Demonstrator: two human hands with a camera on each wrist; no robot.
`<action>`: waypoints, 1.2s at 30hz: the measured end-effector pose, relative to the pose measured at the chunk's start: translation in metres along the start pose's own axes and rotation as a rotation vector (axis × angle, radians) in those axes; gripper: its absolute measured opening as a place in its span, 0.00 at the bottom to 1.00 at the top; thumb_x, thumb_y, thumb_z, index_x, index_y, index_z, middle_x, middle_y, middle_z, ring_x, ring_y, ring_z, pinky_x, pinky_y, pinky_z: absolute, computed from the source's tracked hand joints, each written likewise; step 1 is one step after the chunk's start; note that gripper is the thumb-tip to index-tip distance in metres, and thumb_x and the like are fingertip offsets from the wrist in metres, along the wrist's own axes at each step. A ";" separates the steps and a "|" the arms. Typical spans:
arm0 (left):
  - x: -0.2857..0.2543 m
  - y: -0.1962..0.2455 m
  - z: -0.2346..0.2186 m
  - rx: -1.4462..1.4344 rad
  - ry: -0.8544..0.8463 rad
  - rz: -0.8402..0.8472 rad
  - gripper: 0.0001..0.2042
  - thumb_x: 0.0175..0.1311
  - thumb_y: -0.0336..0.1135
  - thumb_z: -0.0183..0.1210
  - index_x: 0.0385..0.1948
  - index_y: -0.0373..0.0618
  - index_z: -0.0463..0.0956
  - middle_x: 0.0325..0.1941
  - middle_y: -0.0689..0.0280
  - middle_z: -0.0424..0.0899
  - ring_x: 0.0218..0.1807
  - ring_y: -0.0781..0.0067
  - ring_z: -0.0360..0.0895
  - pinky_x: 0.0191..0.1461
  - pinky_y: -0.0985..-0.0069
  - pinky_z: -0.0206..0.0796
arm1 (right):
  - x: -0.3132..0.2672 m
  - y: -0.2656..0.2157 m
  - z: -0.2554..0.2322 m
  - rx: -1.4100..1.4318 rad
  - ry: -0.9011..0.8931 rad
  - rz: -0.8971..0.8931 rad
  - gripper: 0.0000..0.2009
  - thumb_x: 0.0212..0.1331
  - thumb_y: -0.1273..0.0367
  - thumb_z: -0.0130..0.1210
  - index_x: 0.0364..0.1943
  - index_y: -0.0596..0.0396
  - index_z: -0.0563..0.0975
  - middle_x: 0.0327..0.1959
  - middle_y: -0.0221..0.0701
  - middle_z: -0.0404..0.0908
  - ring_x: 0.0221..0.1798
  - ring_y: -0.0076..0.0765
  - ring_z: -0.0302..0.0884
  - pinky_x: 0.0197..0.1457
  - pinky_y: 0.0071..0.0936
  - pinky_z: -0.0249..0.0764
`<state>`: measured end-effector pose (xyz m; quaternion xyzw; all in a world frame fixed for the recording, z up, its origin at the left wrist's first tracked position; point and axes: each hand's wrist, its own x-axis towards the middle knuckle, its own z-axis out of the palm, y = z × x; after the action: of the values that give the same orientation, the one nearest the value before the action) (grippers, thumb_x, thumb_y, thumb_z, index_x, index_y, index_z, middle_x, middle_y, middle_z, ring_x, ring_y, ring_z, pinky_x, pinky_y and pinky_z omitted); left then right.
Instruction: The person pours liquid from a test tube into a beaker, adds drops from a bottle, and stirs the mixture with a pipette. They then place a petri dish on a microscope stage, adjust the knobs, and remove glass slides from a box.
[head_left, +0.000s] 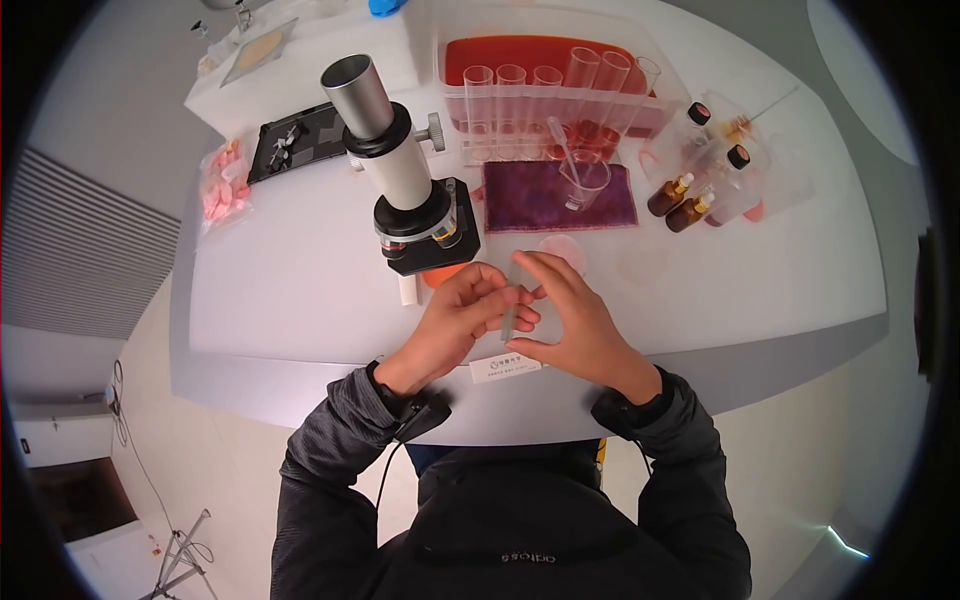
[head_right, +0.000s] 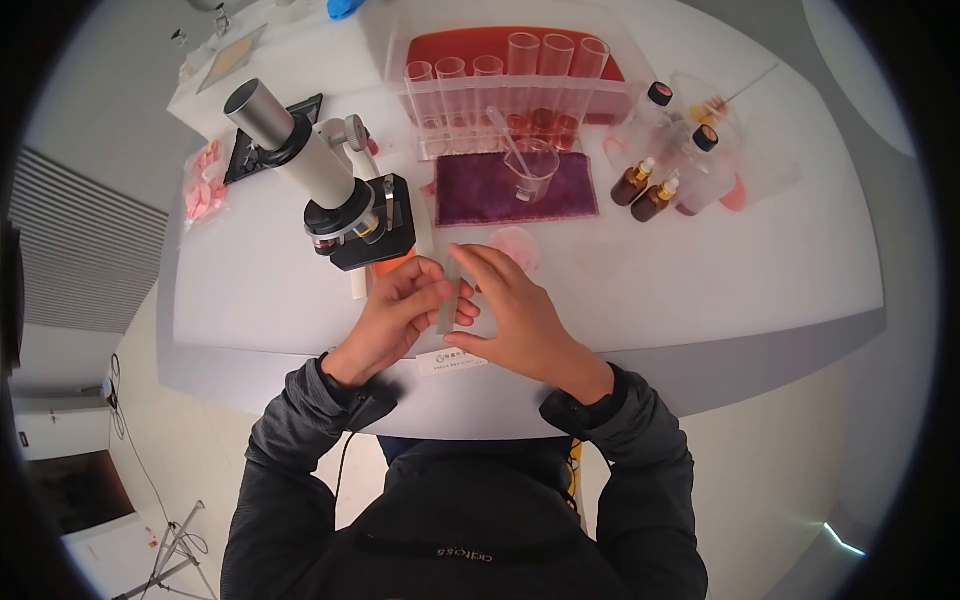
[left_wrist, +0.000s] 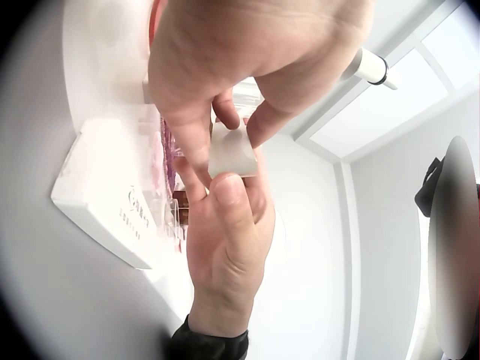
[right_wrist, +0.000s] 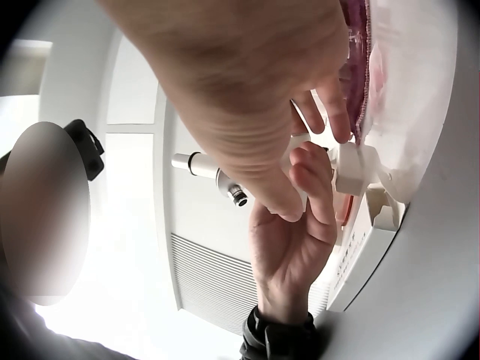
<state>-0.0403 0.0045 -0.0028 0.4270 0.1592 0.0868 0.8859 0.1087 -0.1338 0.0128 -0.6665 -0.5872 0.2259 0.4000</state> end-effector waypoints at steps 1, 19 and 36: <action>0.000 -0.001 0.000 -0.001 -0.004 0.005 0.07 0.72 0.30 0.53 0.45 0.40 0.67 0.49 0.53 0.80 0.49 0.63 0.83 0.53 0.69 0.75 | 0.000 0.000 0.000 0.002 -0.001 0.000 0.44 0.43 0.65 0.73 0.68 0.51 0.62 0.65 0.38 0.66 0.62 0.47 0.71 0.60 0.38 0.73; 0.006 -0.004 0.000 0.015 -0.138 -0.096 0.18 0.76 0.37 0.49 0.59 0.35 0.65 0.53 0.57 0.79 0.49 0.66 0.81 0.56 0.70 0.74 | 0.003 0.003 0.003 -0.175 0.147 -0.132 0.42 0.39 0.70 0.71 0.65 0.59 0.65 0.60 0.40 0.70 0.52 0.42 0.77 0.51 0.34 0.77; 0.006 -0.002 0.001 0.173 -0.025 -0.132 0.17 0.70 0.28 0.56 0.58 0.33 0.69 0.47 0.58 0.81 0.46 0.71 0.82 0.44 0.72 0.80 | 0.004 0.017 -0.001 0.602 0.164 0.200 0.19 0.62 0.73 0.60 0.58 0.60 0.74 0.49 0.33 0.77 0.51 0.25 0.75 0.43 0.20 0.77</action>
<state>-0.0349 0.0043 -0.0054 0.4913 0.1828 0.0090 0.8515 0.1204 -0.1299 -0.0001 -0.5888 -0.3914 0.3732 0.6007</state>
